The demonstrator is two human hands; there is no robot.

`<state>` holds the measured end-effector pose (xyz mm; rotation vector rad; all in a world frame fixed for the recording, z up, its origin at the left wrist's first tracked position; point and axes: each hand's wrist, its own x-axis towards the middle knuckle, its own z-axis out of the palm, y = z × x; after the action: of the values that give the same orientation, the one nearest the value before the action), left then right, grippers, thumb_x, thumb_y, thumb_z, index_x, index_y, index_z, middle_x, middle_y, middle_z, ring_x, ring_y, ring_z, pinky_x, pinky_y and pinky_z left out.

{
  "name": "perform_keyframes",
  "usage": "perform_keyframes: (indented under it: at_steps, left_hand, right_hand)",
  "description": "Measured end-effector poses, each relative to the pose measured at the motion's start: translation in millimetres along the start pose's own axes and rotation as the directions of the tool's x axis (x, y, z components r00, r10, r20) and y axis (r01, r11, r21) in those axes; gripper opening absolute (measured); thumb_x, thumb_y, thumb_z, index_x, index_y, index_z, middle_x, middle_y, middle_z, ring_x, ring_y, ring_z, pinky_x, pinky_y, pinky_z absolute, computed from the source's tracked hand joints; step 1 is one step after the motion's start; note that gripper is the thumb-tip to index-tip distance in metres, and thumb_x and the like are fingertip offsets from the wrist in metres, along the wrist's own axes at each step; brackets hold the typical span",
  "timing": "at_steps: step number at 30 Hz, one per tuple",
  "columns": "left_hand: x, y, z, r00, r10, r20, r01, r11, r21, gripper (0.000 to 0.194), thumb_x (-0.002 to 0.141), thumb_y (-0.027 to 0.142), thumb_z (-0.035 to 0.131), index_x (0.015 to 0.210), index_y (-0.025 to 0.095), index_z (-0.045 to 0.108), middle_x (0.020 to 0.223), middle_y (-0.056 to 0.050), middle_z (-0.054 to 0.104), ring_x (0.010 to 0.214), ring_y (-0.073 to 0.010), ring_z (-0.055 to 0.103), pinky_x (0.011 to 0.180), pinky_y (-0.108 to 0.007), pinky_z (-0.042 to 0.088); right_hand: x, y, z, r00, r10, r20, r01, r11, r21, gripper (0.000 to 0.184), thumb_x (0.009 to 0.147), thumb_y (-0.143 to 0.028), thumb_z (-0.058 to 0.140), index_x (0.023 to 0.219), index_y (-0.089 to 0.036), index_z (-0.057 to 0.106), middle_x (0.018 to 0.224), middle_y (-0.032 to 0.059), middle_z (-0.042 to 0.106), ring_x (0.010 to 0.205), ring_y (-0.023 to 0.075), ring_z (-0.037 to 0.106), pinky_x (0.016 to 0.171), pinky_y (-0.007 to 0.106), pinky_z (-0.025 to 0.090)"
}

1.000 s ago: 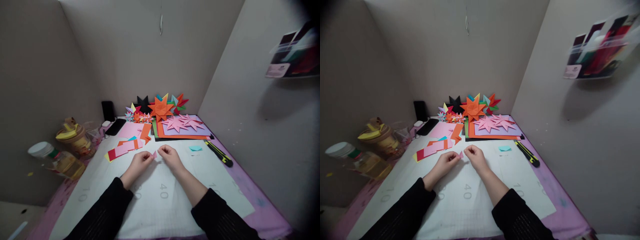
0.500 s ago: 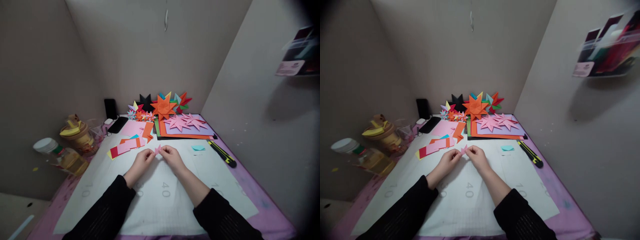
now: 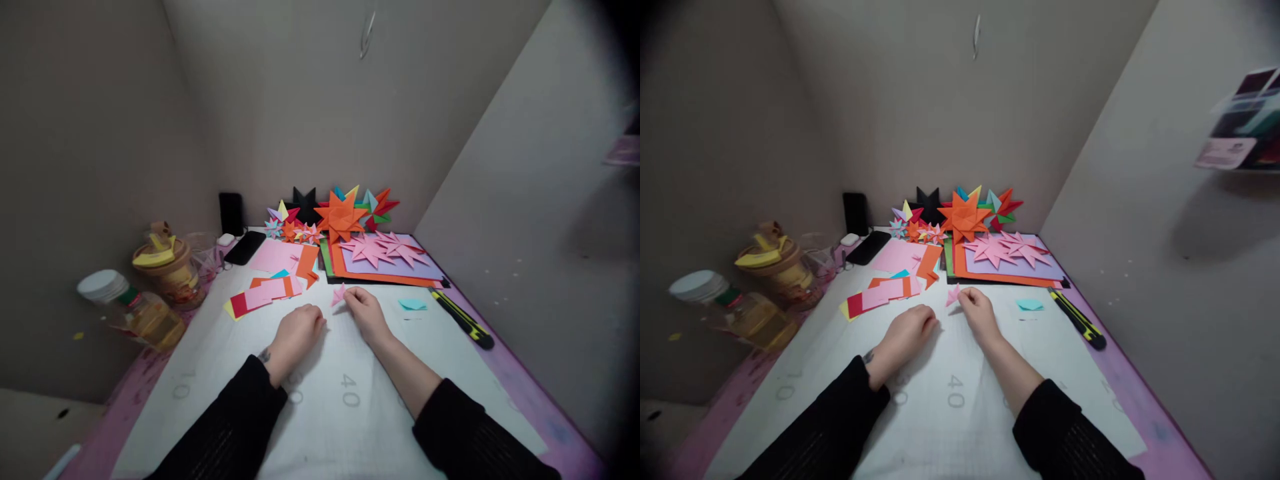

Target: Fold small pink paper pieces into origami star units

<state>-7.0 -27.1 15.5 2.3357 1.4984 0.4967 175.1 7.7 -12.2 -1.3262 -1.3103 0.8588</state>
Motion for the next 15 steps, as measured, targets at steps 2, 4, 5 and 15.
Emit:
perform_keyframes:
  at_steps: [2, 4, 5, 15]
  left_hand:
    - [0, 0, -1.0, 0.999, 0.013, 0.042, -0.016, 0.997, 0.073, 0.02, 0.088, 0.027, 0.042, 0.083, 0.018, 0.06, 0.085, -0.007, 0.065, 0.081, -0.021, 0.059, 0.067, -0.029, 0.039]
    - [-1, 0, -1.7, 0.997, 0.025, 0.073, -0.033, 0.994, 0.105, 0.021, 0.088, 0.026, 0.042, 0.085, 0.018, 0.061, 0.086, -0.007, 0.065, 0.084, -0.0215, 0.06, 0.07, -0.029, 0.04]
    - [-1, 0, -2.2, 0.996, 0.03, 0.083, -0.04, 0.993, 0.114, 0.021, 0.088, 0.026, 0.042, 0.085, 0.018, 0.061, 0.087, -0.008, 0.065, 0.084, -0.0217, 0.06, 0.07, -0.029, 0.04]
    - [-1, -3, -11.3, 0.993, 0.024, 0.118, -0.044, 0.984, 0.172, 0.019, 0.087, 0.023, 0.043, 0.088, 0.017, 0.061, 0.089, -0.008, 0.065, 0.082, -0.0221, 0.061, 0.069, -0.03, 0.043]
  right_hand:
    - [19, -4, 8, 0.99, -0.132, -0.041, 0.12, 0.971, -0.206, 0.021, 0.077, -0.033, 0.051, 0.064, -0.018, 0.057, 0.076, 0.0028, 0.058, 0.08, 0.0192, 0.053, 0.073, 0.03, 0.041]
    - [44, -10, 22, 0.98, -0.199, -0.011, 0.171, 0.869, -0.465, 0.021, 0.077, -0.03, 0.049, 0.066, -0.018, 0.062, 0.092, 0.0066, 0.061, 0.098, 0.0224, 0.051, 0.088, 0.034, 0.038]
    - [59, -13, 30, 0.981, -0.195, 0.003, 0.17, 0.847, -0.504, 0.019, 0.075, -0.028, 0.05, 0.068, -0.018, 0.064, 0.097, 0.008, 0.061, 0.104, 0.024, 0.049, 0.092, 0.036, 0.036]
    - [149, -6, 102, 0.997, -0.072, 0.025, 0.067, 0.679, -0.731, 0.014, 0.074, -0.017, 0.055, 0.075, -0.015, 0.069, 0.123, 0.0135, 0.056, 0.125, 0.0339, 0.032, 0.096, 0.043, 0.03]
